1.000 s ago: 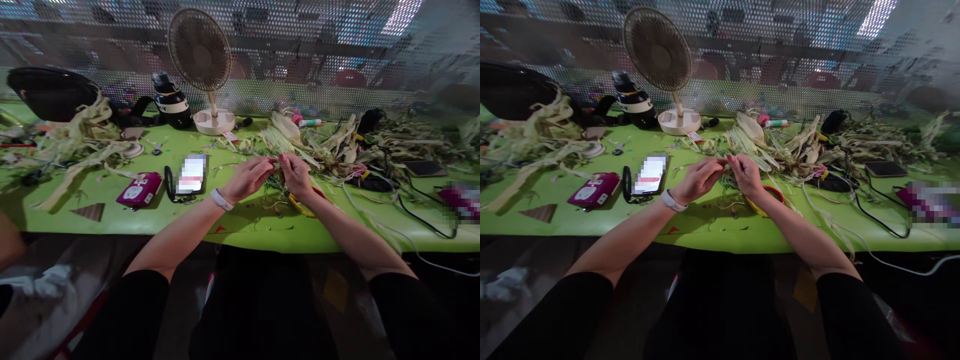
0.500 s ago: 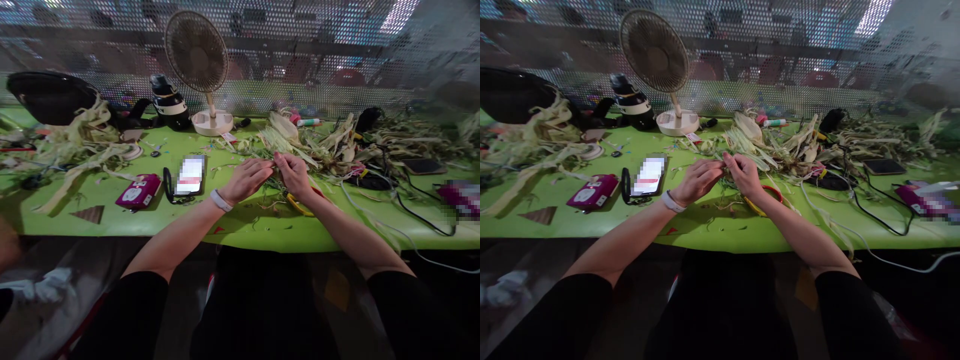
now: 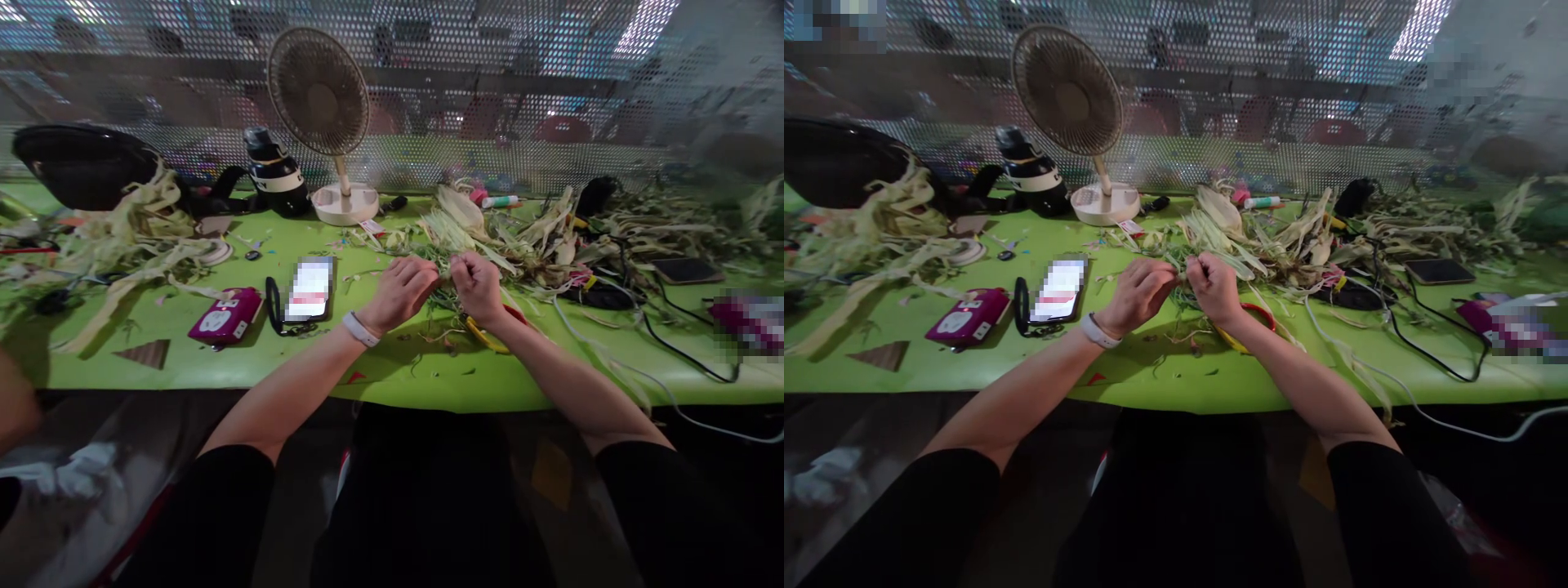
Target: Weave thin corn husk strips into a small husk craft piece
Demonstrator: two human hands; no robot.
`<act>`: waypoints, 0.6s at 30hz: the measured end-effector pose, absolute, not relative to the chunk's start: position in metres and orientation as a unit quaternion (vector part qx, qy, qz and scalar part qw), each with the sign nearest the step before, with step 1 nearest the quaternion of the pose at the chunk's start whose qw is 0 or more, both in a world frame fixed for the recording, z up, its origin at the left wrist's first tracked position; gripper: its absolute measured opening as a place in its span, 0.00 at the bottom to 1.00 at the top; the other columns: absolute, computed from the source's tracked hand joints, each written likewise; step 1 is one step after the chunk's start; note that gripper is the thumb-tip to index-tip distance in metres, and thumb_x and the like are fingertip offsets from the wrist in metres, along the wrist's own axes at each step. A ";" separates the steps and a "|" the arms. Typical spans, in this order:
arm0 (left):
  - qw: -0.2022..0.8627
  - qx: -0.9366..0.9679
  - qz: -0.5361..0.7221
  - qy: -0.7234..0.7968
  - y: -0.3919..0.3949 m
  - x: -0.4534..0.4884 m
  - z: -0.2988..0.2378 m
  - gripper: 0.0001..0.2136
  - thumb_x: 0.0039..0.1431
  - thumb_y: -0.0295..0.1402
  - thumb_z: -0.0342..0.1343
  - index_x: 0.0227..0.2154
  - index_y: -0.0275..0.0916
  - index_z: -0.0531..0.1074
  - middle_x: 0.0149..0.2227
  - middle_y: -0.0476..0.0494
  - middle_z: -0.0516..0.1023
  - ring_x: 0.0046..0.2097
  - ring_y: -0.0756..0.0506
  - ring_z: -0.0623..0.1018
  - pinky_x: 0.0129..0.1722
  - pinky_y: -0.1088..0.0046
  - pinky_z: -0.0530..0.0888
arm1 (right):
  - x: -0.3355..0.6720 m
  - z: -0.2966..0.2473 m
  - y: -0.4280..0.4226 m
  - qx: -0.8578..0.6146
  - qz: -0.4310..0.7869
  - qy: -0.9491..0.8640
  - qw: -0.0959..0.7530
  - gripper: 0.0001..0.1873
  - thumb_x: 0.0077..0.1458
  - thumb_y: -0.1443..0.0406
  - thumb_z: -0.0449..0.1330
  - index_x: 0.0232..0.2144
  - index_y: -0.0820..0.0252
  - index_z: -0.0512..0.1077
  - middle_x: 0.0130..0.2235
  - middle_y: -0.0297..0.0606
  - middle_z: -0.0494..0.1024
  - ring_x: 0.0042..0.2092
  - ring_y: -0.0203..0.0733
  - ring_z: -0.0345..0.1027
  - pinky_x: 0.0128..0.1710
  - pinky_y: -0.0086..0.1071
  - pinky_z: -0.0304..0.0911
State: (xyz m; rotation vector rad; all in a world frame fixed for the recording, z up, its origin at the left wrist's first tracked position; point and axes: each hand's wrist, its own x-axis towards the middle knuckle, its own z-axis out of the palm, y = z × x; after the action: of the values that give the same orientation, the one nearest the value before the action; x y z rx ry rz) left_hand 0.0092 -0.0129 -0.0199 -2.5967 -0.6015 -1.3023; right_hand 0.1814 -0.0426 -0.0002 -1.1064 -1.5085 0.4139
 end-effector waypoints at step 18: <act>-0.488 -0.696 -0.479 -0.219 -0.020 0.032 -0.033 0.23 0.54 0.51 0.64 0.38 0.41 0.61 0.31 0.51 0.72 0.32 0.52 0.74 0.32 0.75 0.75 | 0.178 -0.012 -0.031 -0.487 0.283 -0.557 0.611 0.23 0.57 0.53 0.56 0.19 0.54 0.53 0.19 0.25 0.52 0.23 0.31 0.46 0.23 0.30 0.46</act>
State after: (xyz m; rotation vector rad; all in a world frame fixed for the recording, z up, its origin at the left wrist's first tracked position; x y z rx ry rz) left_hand 0.0317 -0.0202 -0.0331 -3.3190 -1.0428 -2.2826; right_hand 0.1784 -0.0312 -0.0120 -1.1239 -1.2851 0.6539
